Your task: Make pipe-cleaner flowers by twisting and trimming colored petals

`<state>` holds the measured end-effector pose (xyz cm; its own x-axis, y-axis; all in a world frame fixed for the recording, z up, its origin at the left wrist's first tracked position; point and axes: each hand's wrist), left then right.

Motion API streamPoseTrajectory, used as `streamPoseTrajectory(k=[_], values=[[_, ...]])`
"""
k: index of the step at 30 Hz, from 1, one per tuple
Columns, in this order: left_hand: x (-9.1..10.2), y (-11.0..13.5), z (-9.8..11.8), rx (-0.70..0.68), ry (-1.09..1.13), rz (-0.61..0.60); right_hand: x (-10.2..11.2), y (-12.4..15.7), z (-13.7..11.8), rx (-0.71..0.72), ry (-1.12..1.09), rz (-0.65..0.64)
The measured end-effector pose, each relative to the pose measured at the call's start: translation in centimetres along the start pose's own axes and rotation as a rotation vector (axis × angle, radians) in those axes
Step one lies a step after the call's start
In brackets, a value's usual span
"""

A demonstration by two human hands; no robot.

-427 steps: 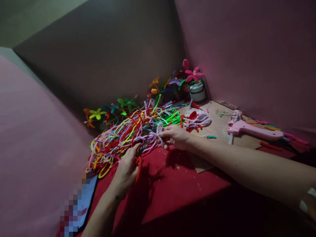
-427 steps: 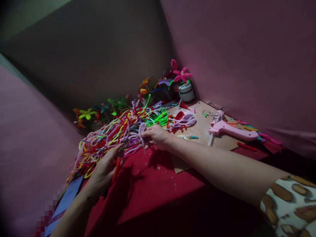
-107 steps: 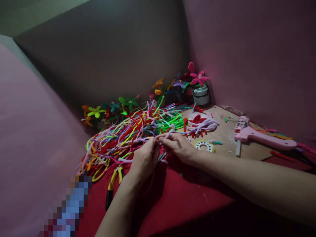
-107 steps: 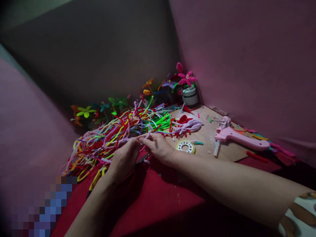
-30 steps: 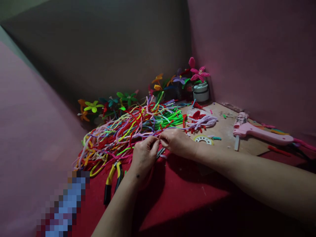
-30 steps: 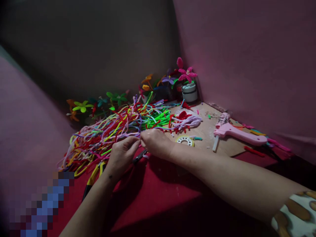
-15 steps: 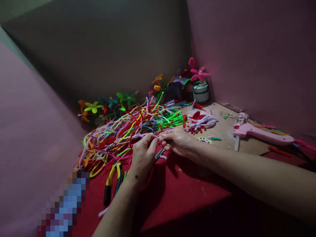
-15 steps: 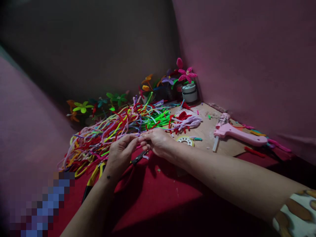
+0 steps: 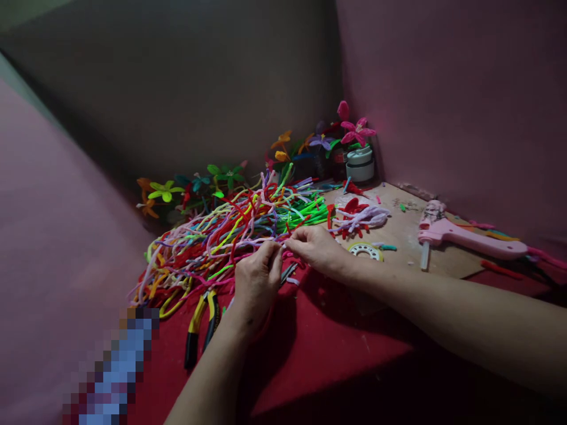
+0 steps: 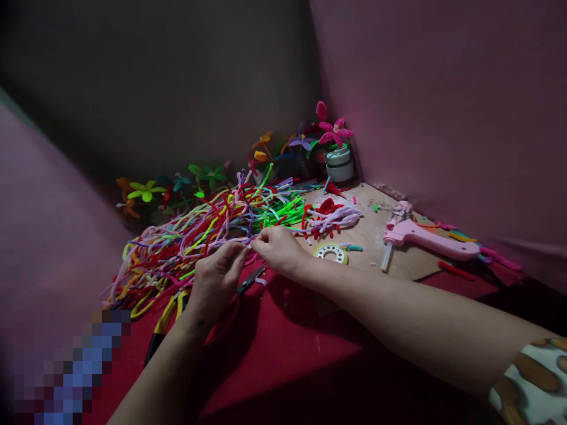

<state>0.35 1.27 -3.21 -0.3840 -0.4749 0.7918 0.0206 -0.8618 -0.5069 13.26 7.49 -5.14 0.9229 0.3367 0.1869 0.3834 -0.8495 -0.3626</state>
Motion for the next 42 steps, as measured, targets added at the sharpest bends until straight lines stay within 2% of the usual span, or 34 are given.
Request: streamPoseTrajectory(k=[7, 12, 16, 20, 22, 24, 28, 30, 36, 40, 42], values=[[-0.3, 0.0, -0.4, -0.099, -0.093, 0.02, 0.2, 0.2, -0.4, -0.109, -0.268, -0.051], [-0.3, 0.1, -0.3, -0.141, -0.146, 0.071, -0.1, 0.4, -0.8, -0.329, -0.623, -0.017], [-0.1, 0.1, 0.3, -0.063, -0.061, 0.063, -0.1, 0.2, -1.2, -0.473, -0.824, 0.016], [-0.1, -0.3, 0.8, 0.099, 0.221, -0.085, 0.2, 0.0, -1.4, -0.588, -0.905, 0.077], [-0.2, -0.5, 0.8, 0.166, 0.343, -0.162, 0.2, 0.0, -1.2, -0.54, -0.861, 0.117], [-0.2, -0.6, 0.7, 0.233, 0.443, -0.216, 0.1, 0.1, -0.9, -0.415, -0.804, 0.127], [0.1, -0.7, 0.7, 0.355, 0.639, -0.321, -0.2, 0.5, -0.4, -0.164, -0.728, 0.007], [0.2, -0.7, 1.0, 0.39, 0.703, -0.359, -0.2, 0.6, -0.4, -0.151, -0.699, 0.009], [0.5, -0.7, 1.6, 0.433, 0.802, -0.413, 0.0, 0.3, -0.4, -0.342, -0.807, 0.057], [0.5, -0.7, 0.9, 0.486, 0.897, -0.433, -0.4, 0.6, -0.5, -0.212, -0.794, -0.028], [0.5, -0.6, 0.6, 0.493, 0.899, -0.439, -0.5, 0.8, -0.5, -0.151, -0.751, -0.031]])
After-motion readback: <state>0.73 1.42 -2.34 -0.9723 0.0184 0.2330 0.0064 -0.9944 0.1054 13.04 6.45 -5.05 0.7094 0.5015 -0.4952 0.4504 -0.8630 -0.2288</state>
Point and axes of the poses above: each hand's wrist, its own y-axis away from the middle knuckle, its own x-axis out of the back of the hand, z = x × y, and after that the axes turned 6 degrees about x, right-handed
